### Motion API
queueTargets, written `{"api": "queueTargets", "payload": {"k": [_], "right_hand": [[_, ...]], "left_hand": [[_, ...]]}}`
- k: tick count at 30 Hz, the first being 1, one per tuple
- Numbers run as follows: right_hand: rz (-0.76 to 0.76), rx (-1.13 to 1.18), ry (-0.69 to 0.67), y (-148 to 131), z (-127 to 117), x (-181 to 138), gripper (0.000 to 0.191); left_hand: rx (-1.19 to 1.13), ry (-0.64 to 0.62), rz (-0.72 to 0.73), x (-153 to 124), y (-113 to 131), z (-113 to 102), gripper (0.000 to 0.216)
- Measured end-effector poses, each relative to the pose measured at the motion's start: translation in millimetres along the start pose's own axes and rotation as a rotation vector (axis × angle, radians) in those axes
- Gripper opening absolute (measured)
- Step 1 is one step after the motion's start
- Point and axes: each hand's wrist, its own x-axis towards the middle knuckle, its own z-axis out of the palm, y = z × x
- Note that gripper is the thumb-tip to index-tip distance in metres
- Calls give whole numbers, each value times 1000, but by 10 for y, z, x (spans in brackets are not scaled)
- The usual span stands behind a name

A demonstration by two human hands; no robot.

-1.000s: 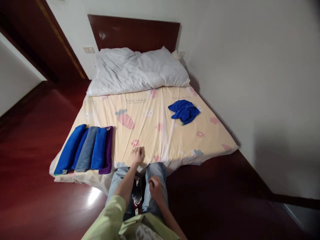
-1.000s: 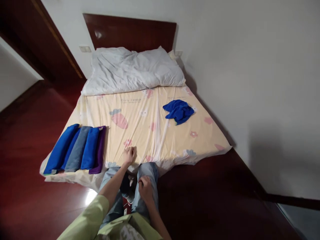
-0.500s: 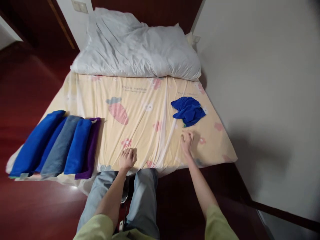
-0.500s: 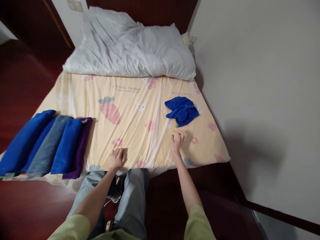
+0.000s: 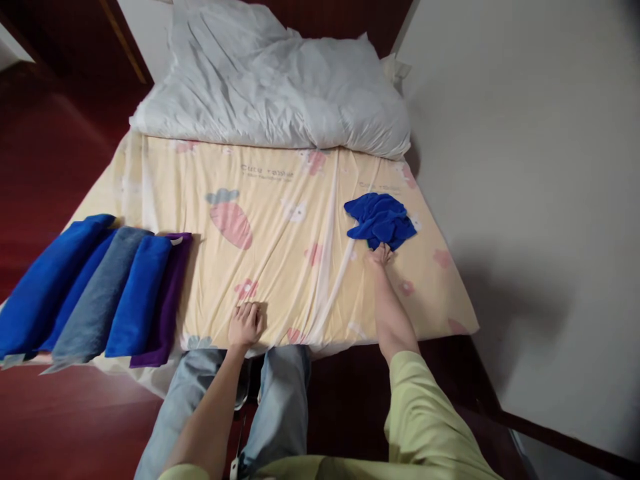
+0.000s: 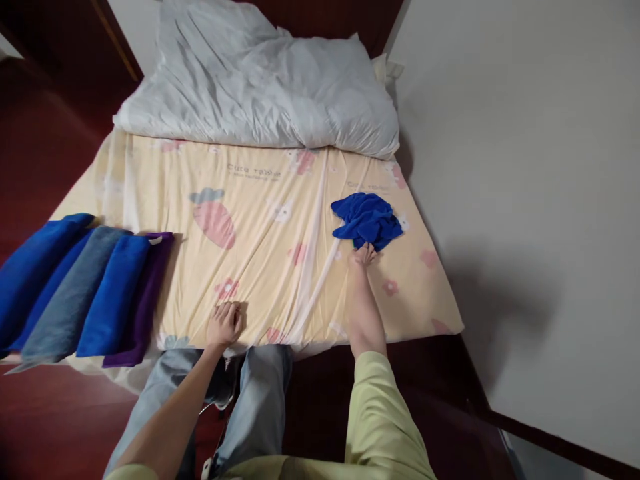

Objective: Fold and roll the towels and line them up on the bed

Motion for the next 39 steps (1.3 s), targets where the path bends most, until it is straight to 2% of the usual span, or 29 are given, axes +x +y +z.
{"api": "queueTargets", "payload": {"k": [2,4,6,8,10,13,15,17,19,22,27,30,32,33,35,36,37,38,39], "right_hand": [[-122,49,21,-13,-61,-220,55],[-290,112,0,39,-81,-680,48],[-462,212,-90,165,-58,-1367,42],[-539,352,-146,340,-18,-2202,40],[-451,516,-147,511,0,-3077,42],[-226,685,-146,679,-52,-4247,43],[-104,731,-164,733,-120,-4810,39],[-35,751,-170,771,-194,-5135,37],[-14,769,-165,810,-272,-5218,37],[-71,792,-200,855,-427,-5029,36],[-395,766,-489,732,-787,-4611,25],[-627,704,-710,532,-956,-4376,22],[-694,648,-800,371,-1009,-4111,24],[-691,619,-770,284,-1013,-3936,26],[-647,526,-552,101,-973,-3521,29],[-624,444,-413,10,-929,-3302,40],[-609,328,-314,-74,-870,-3089,60],[-583,190,-273,-151,-801,-2891,79],[-546,51,-289,-217,-725,-2714,92]], "left_hand": [[1,-5,1,2,-1,-3,18],[11,-3,4,4,-7,-4,18],[10,8,4,0,-18,4,18],[2,21,2,-11,-31,23,18],[-7,34,3,-21,-43,44,19],[-38,37,2,-1,-52,45,19],[-86,29,-21,45,-47,3,19],[-145,7,-66,92,-25,-74,18],[-206,-25,-133,92,33,-170,17],[-374,-91,-222,-88,227,-288,24],[-813,-343,-182,-610,713,-282,62],[-915,-411,-293,-672,892,-229,61],[-950,-500,-305,-623,950,-211,58],[-944,-541,-292,-598,978,-207,57],[-865,-572,-268,-582,1055,-208,61],[-797,-567,-261,-593,1109,-211,64],[-718,-558,-254,-616,1169,-214,67],[-638,-551,-243,-646,1231,-216,69],[-567,-545,-230,-680,1287,-215,68]]}}
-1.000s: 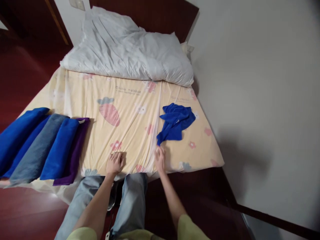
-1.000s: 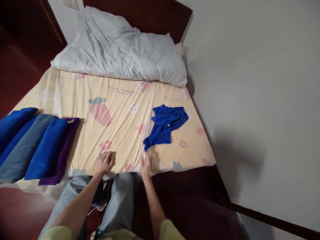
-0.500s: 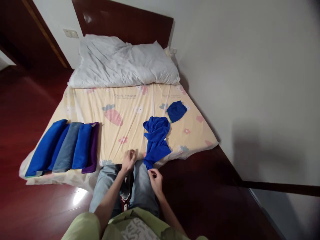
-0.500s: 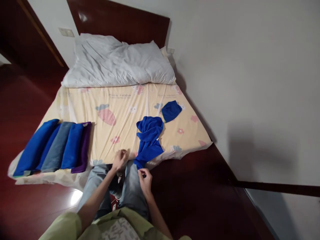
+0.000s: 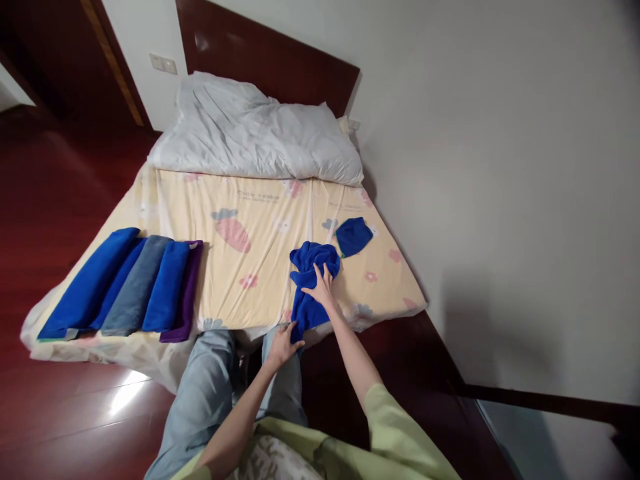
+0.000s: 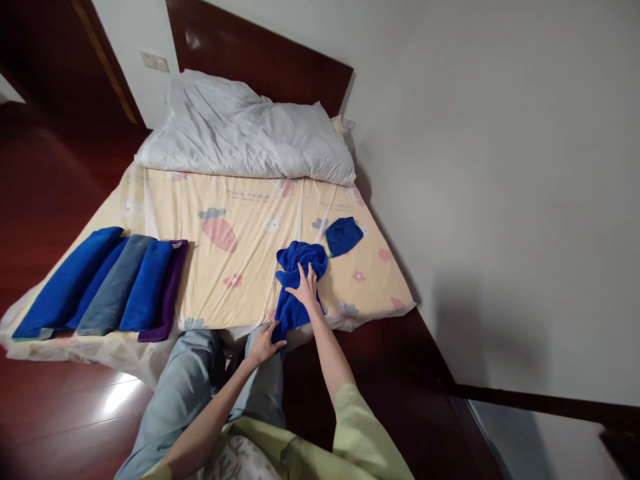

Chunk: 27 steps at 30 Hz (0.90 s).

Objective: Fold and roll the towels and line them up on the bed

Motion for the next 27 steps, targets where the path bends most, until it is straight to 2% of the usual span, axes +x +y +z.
{"api": "queueTargets", "payload": {"k": [1,2,4,7,9,13,16,18,20,22,25,27], "right_hand": [[50,-97,-73,41,24,178,96],[88,-162,-148,83,44,338,91],[109,-216,-240,175,34,631,66],[86,-231,-221,364,-213,1102,44],[114,-201,-102,522,-545,1459,41],[284,55,467,860,-1377,2142,37],[336,69,655,1118,-1867,2495,45],[304,67,701,1294,-2031,2624,48],[261,50,621,1445,-2031,2657,48],[191,-21,377,1524,-1851,2581,45],[40,-121,9,1432,-1271,2228,36],[-82,-117,-120,1242,-767,1834,37]], "left_hand": [[53,13,-2,-29,24,42,63],[80,28,1,-53,34,74,56],[41,69,32,-87,12,93,43],[-162,183,85,-160,-95,-24,34],[-266,300,75,-274,-190,-205,35],[-305,425,4,-676,-419,-724,33],[-251,498,-30,-998,-590,-1086,31],[-202,549,-55,-1159,-664,-1242,31],[-163,617,-76,-1266,-689,-1320,31],[-136,684,-85,-1329,-674,-1336,31],[-109,745,-65,-1385,-620,-1305,31],[-113,739,-28,-1420,-586,-1292,30]]}}
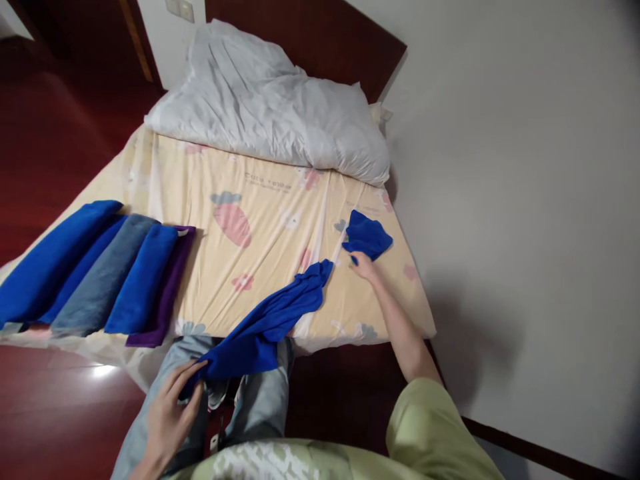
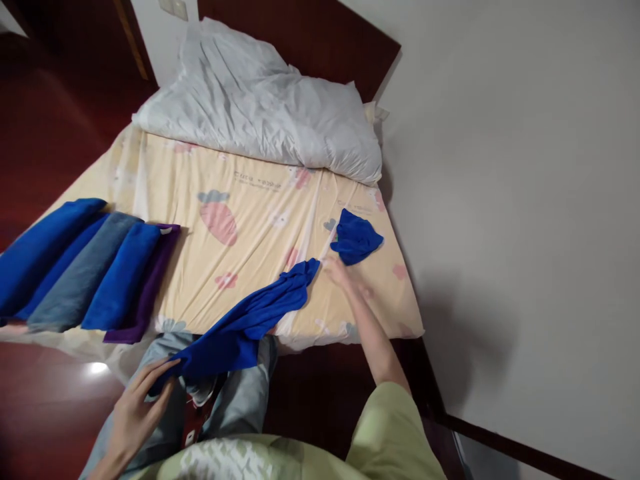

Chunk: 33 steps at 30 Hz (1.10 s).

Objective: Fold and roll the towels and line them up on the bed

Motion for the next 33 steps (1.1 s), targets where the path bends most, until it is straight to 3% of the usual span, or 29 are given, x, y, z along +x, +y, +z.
{"api": "queueTargets", "payload": {"k": [3,6,8,10,15,20,22,25,28,33], "right_hand": [[-405,-75,-311,-492,701,-579,51],[-460,-213,-362,-853,1058,-1070,70],[-395,-253,-278,-954,1097,-1280,74],[-317,-244,-205,-951,1057,-1425,65],[-128,-107,-102,-713,1068,-1724,54],[-213,-24,-60,-637,1300,-2004,49],[-270,-4,-45,-756,1396,-2137,48],[-327,46,7,-1034,1528,-2322,46],[-275,97,66,-1278,1605,-2412,43],[-157,113,153,-1464,1610,-2354,29]], "left_hand": [[-53,-36,29,-31,45,-76,28],[-107,29,-2,-43,104,-229,24],[-165,102,-44,-61,154,-353,22],[-252,180,-91,-96,204,-474,22],[-545,364,-262,-204,245,-730,32],[-866,490,-418,-292,120,-989,41],[-924,472,-432,-349,43,-1060,43],[-913,347,-440,-457,-66,-1097,49],[-897,236,-447,-566,-138,-1102,59],[-898,222,-475,-688,-207,-1230,73]]}}
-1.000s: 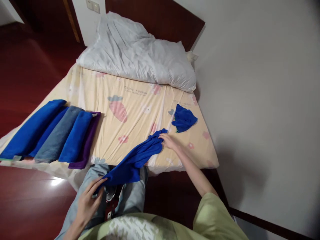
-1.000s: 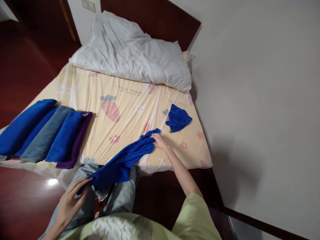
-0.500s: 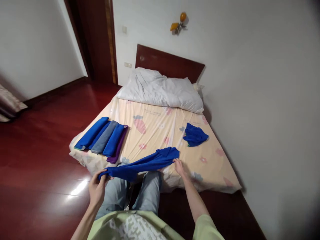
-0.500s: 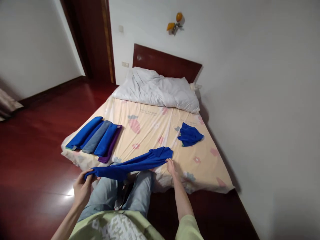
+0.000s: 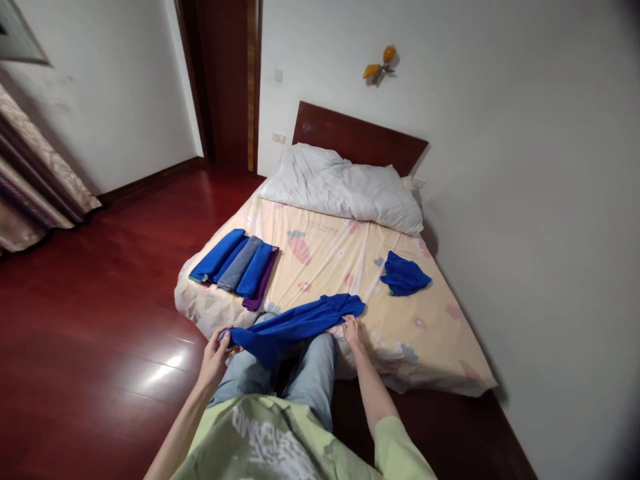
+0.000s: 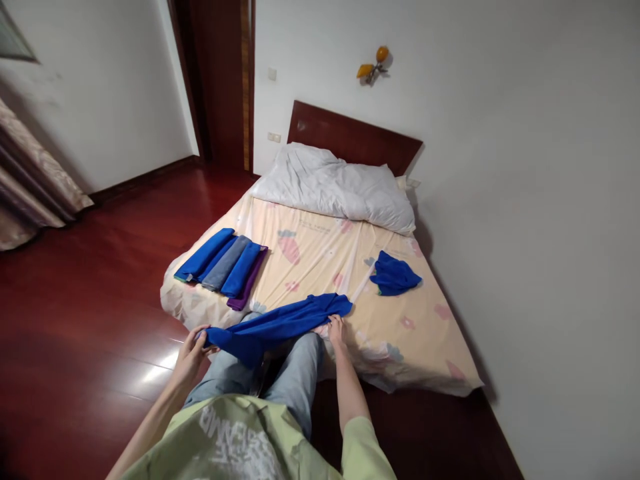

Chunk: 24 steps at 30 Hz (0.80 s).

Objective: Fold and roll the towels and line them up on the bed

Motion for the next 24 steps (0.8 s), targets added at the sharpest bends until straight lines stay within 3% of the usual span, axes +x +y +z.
{"api": "queueTargets", "payload": {"k": [4,9,13,17,20,24], "right_hand": [[-13,-22,38,-123,36,51,21],[-66,56,98,-426,-77,68,30],[-106,300,111,-780,-504,59,38],[-111,462,110,-1250,-1020,-159,42],[-186,483,48,-1685,-1323,-361,38],[-385,390,-63,-2231,-1619,-573,26]], "left_hand": [[7,65,-4,13,13,-218,73],[41,300,91,129,-128,-511,65],[203,414,168,201,-176,-585,46],[707,427,401,85,-54,-363,41],[841,201,586,-112,81,38,39],[804,-392,647,-425,221,731,38]]}}
